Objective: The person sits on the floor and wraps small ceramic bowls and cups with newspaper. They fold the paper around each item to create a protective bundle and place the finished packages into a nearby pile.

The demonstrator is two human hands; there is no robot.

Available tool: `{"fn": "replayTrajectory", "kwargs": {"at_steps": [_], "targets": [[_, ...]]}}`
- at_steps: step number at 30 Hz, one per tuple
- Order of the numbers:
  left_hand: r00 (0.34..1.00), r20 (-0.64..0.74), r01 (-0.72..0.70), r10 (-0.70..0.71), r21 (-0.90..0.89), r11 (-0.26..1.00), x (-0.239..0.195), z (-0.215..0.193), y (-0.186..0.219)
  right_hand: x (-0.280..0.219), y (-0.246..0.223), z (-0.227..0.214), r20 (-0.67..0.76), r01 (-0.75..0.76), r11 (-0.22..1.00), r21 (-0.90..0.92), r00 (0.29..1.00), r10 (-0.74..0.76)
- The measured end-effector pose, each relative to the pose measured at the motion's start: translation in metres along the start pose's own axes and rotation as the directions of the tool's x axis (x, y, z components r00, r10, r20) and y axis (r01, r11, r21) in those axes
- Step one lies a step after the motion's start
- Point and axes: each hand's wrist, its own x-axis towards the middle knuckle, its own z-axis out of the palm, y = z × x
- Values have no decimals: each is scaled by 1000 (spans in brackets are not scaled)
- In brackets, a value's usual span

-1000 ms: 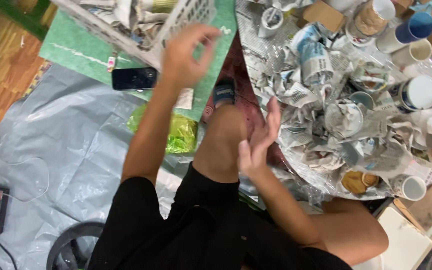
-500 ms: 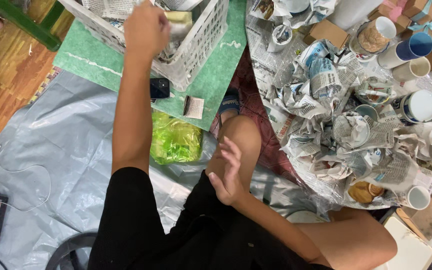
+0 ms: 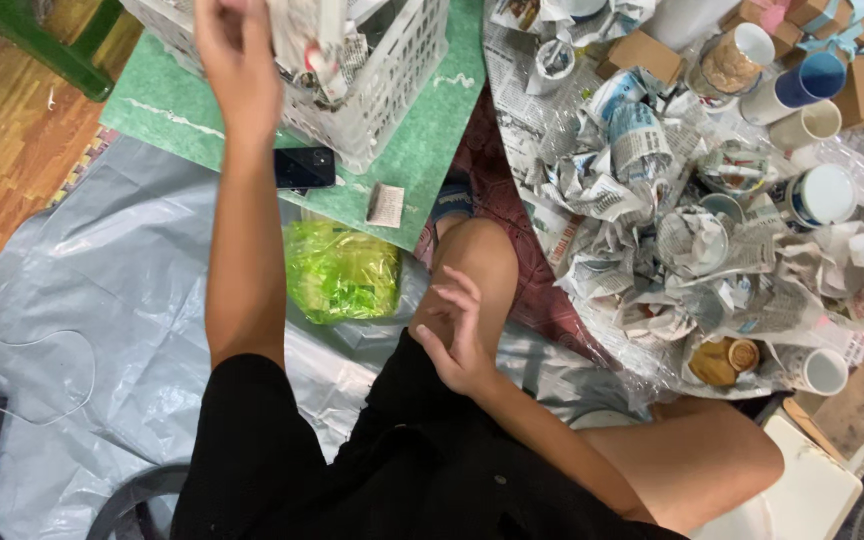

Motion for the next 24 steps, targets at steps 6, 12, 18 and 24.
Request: {"fn": "replayTrajectory", "kwargs": {"at_steps": [6,12,18,24], "targets": [[926,173,-366,335,208,907,-126,44,81,14,-7,-19,-41,37,998,51,999,-35],[672,605,-557,427,34,830,-228,72,138,-23,35,-41,-74,104,949,297,994,-86],[703,666,-326,249,-9,945,-268,72,148,-80,84,-47,-155,-145,953,267,969,191],[756,581,335,-301,53,941,-267,78,168,-77,55,-56,-215,-149,935,322,950,226]]}}
